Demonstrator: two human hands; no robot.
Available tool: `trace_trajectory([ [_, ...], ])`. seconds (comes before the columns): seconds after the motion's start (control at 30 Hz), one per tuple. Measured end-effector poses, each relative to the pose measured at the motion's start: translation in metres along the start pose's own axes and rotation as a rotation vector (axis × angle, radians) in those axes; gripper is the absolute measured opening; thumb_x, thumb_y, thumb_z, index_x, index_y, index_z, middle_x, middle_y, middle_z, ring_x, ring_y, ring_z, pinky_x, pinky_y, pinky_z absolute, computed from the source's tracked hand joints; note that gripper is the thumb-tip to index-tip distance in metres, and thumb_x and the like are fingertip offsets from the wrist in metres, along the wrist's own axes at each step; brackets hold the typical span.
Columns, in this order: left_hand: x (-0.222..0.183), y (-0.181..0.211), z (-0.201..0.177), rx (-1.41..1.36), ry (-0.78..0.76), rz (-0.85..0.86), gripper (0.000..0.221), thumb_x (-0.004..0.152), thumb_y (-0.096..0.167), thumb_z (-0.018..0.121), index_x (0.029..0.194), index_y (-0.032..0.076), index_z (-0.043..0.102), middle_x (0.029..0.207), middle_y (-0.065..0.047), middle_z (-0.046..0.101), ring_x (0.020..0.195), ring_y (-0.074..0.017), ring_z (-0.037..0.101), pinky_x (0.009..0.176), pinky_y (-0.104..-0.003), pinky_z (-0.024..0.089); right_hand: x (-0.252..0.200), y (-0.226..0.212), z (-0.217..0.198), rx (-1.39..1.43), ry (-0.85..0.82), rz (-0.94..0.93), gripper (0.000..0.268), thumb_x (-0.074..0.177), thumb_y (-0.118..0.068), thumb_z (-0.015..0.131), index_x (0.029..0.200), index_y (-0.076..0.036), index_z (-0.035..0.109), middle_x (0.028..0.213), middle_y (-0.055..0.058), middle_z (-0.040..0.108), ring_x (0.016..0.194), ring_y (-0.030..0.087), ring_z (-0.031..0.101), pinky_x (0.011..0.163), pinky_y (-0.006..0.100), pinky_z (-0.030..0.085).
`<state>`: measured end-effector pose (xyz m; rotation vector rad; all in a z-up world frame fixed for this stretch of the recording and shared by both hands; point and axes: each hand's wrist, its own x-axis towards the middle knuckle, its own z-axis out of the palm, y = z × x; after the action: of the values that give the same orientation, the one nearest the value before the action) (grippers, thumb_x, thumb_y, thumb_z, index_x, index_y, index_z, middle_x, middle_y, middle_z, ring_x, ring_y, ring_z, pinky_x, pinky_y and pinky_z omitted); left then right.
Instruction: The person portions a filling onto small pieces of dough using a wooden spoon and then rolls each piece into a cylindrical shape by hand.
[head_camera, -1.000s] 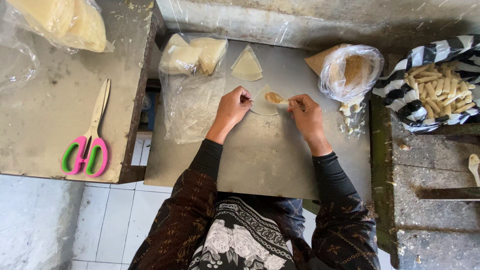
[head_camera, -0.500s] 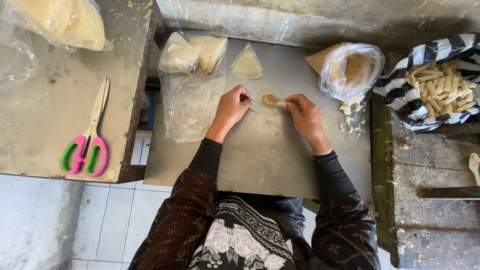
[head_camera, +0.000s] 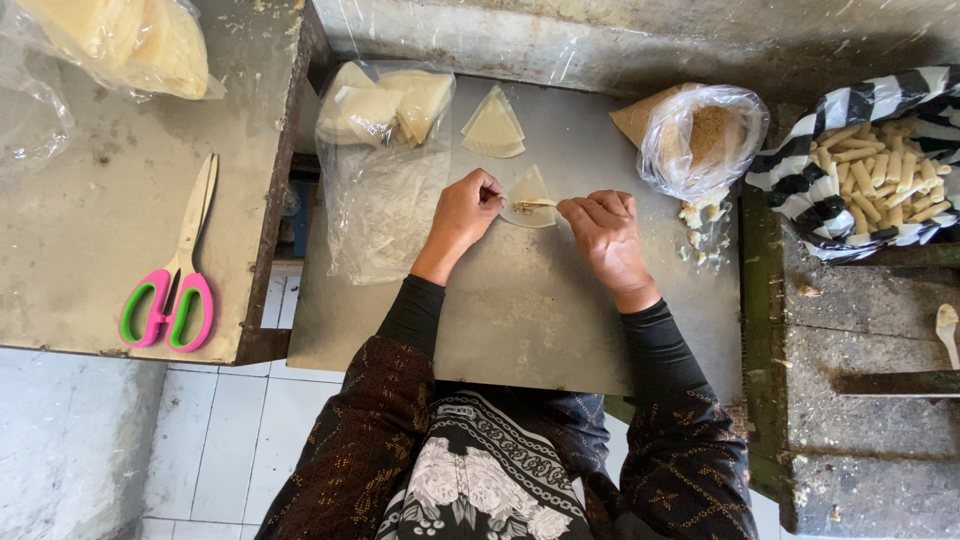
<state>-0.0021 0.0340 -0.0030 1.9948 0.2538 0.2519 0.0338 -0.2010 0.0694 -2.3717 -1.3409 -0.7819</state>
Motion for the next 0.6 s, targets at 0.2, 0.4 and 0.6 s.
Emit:
trace_trajectory([
  [0.2, 0.001, -0.003, 0.002, 0.014, 0.025, 0.021, 0.017, 0.086, 0.011, 0.075, 0.099, 0.002, 0.069, 0.09, -0.009, 0.077, 0.081, -0.0196, 0.075, 0.074, -0.031, 0.058, 0.003, -0.007, -0.003, -0.032, 0.001, -0.042, 0.022, 0.089, -0.009, 0.073, 0.111, -0.009, 0.072, 0.108, -0.001, 0.073, 0.1, 0.018, 0.064, 0.095, 0.036, 0.044],
  [0.4, 0.0, -0.003, 0.002, 0.006, 0.018, 0.019, 0.016, 0.087, 0.012, 0.075, 0.098, 0.003, 0.069, 0.089, -0.008, 0.076, 0.08, -0.0193, 0.074, 0.074, -0.031, 0.058, -0.006, 0.0, 0.003, -0.056, 0.022, -0.044, 0.02, 0.09, -0.008, 0.071, 0.11, -0.01, 0.07, 0.107, -0.001, 0.073, 0.102, 0.018, 0.063, 0.095, 0.037, 0.044],
  [0.6, 0.0, -0.001, 0.001, -0.002, 0.019, 0.025, 0.017, 0.086, 0.012, 0.075, 0.099, 0.003, 0.068, 0.089, -0.008, 0.076, 0.081, -0.0196, 0.074, 0.074, -0.031, 0.058, -0.032, 0.045, 0.033, -0.065, 0.208, 0.045, 0.011, 0.103, -0.001, 0.063, 0.104, -0.011, 0.068, 0.092, 0.004, 0.064, 0.09, 0.018, 0.056, 0.084, 0.034, 0.041],
])
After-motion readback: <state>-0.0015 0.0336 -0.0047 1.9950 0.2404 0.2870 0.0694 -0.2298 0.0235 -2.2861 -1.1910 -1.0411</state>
